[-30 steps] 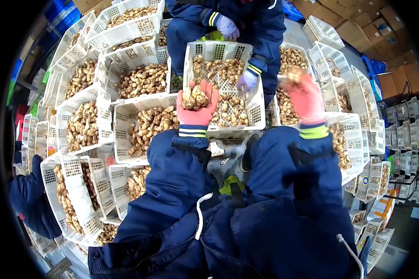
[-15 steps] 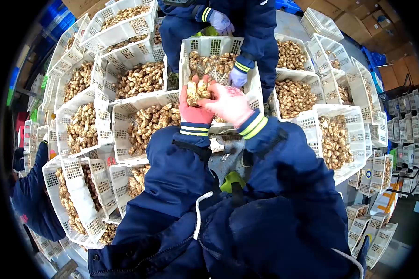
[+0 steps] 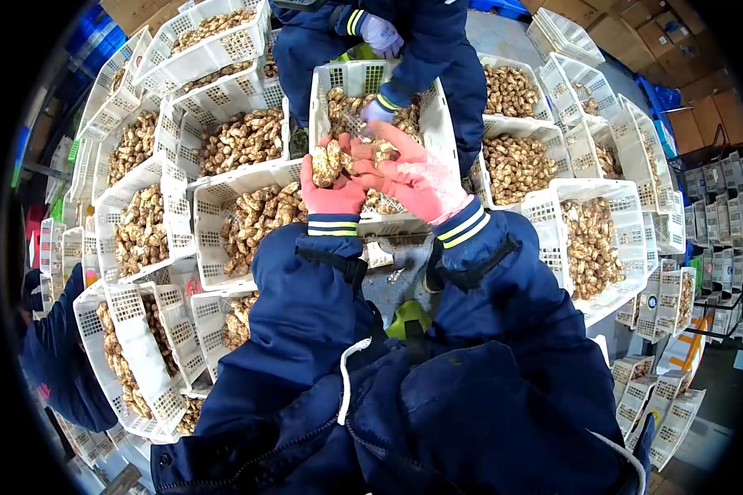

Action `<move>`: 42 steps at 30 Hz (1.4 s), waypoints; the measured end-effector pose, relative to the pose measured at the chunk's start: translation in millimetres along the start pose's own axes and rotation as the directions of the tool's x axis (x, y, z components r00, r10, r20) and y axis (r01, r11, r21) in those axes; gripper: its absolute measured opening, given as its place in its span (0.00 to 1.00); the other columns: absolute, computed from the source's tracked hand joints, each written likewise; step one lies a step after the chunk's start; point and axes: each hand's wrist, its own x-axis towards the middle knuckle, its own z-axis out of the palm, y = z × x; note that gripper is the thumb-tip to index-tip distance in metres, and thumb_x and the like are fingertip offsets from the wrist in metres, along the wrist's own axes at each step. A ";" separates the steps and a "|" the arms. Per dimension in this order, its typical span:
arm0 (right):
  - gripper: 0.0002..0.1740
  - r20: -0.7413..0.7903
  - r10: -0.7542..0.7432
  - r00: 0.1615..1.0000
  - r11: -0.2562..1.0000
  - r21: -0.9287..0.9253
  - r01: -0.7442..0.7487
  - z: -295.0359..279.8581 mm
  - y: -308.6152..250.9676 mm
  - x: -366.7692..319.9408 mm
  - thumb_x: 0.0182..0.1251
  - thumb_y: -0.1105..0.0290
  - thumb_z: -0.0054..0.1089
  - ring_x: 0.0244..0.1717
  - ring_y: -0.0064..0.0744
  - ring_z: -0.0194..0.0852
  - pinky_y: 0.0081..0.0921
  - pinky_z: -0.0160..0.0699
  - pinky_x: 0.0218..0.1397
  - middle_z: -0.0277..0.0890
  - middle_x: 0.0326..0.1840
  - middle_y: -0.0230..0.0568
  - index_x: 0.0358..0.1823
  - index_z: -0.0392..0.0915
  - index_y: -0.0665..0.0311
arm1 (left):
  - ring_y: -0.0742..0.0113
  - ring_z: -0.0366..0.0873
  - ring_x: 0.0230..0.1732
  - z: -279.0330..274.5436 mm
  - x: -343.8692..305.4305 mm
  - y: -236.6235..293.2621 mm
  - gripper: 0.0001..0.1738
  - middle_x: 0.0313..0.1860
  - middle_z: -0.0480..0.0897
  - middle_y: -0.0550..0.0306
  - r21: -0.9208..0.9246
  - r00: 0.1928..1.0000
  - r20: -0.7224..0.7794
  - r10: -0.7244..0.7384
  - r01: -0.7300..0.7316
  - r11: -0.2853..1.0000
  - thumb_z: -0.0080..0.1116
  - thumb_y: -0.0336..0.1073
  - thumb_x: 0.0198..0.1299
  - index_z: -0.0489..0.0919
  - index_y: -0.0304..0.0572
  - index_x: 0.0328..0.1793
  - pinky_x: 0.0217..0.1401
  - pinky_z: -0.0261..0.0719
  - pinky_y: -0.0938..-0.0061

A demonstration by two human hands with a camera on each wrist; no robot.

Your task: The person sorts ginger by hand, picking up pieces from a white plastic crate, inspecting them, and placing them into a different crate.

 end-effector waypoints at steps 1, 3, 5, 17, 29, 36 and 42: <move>0.30 -0.008 0.008 1.000 0.998 -0.066 -0.008 1.3 -1.5 -1.1 0.64 0.81 0.39 0.54 0.43 0.70 0.36 0.69 0.59 0.64 0.57 0.51 0.69 0.47 0.65 | 0.51 0.68 0.58 -0.1 0.2 -0.4 0.23 0.54 0.74 0.49 0.004 1.000 0.000 -0.002 0.002 1.000 0.42 0.53 0.62 0.72 0.48 0.55 0.60 0.65 0.51; 0.29 -0.070 0.007 0.998 0.984 -0.177 -0.020 8.9 -11.1 -6.8 0.62 0.83 0.39 0.50 0.42 0.73 0.30 0.72 0.55 0.70 0.51 0.49 0.67 0.53 0.66 | 0.51 0.65 0.60 0.3 5.5 -2.2 0.23 0.55 0.74 0.49 -0.008 0.999 -0.035 0.030 -0.031 0.999 0.44 0.53 0.61 0.73 0.48 0.55 0.62 0.62 0.48; 0.28 -0.154 -0.094 0.984 0.909 -0.416 0.022 20.5 -32.3 -23.1 0.61 0.83 0.39 0.49 0.40 0.74 0.27 0.73 0.53 0.70 0.51 0.48 0.66 0.54 0.67 | 0.51 0.64 0.61 1.9 2.4 -2.4 0.23 0.55 0.73 0.48 -0.059 1.000 -0.025 -0.007 0.006 0.998 0.44 0.52 0.60 0.72 0.49 0.55 0.63 0.60 0.47; 0.25 -0.617 -0.448 0.648 0.869 -0.471 0.152 -57.0 -79.6 -96.8 0.69 0.60 0.43 0.53 0.34 0.68 0.27 0.65 0.57 0.71 0.53 0.48 0.61 0.61 0.70 | 0.51 0.56 0.66 17.1 -6.2 -10.2 0.25 0.63 0.65 0.47 -0.072 0.980 0.068 -0.189 0.194 0.978 0.42 0.54 0.60 0.70 0.51 0.58 0.66 0.52 0.43; 0.17 -0.266 0.033 0.964 0.881 -0.447 -0.153 -10.7 -5.7 25.4 0.67 0.61 0.49 0.31 0.17 0.74 0.14 0.73 0.33 0.77 0.35 0.32 0.52 0.73 0.63 | 0.54 0.70 0.57 -3.0 -0.1 -5.3 0.22 0.54 0.75 0.53 0.005 0.996 -0.037 -0.082 0.082 0.997 0.45 0.50 0.61 0.72 0.48 0.55 0.56 0.70 0.54; 0.22 -0.079 0.052 0.995 0.998 0.026 -0.050 -15.4 -7.6 8.1 0.71 0.65 0.40 0.51 0.42 0.70 0.39 0.69 0.58 0.64 0.57 0.51 0.62 0.57 0.69 | 0.57 0.71 0.57 -8.0 2.6 -3.3 0.20 0.53 0.75 0.54 -0.046 0.988 -0.127 -0.093 0.088 0.995 0.47 0.50 0.60 0.76 0.47 0.50 0.57 0.70 0.59; 0.26 0.051 -0.116 0.992 0.989 -0.088 0.120 -13.3 -5.6 7.5 0.71 0.68 0.40 0.53 0.42 0.69 0.37 0.67 0.60 0.64 0.57 0.51 0.67 0.49 0.69 | 0.56 0.72 0.57 -9.8 3.0 -2.5 0.19 0.53 0.76 0.53 -0.062 0.989 -0.101 -0.108 0.102 0.993 0.48 0.49 0.60 0.75 0.47 0.50 0.54 0.73 0.60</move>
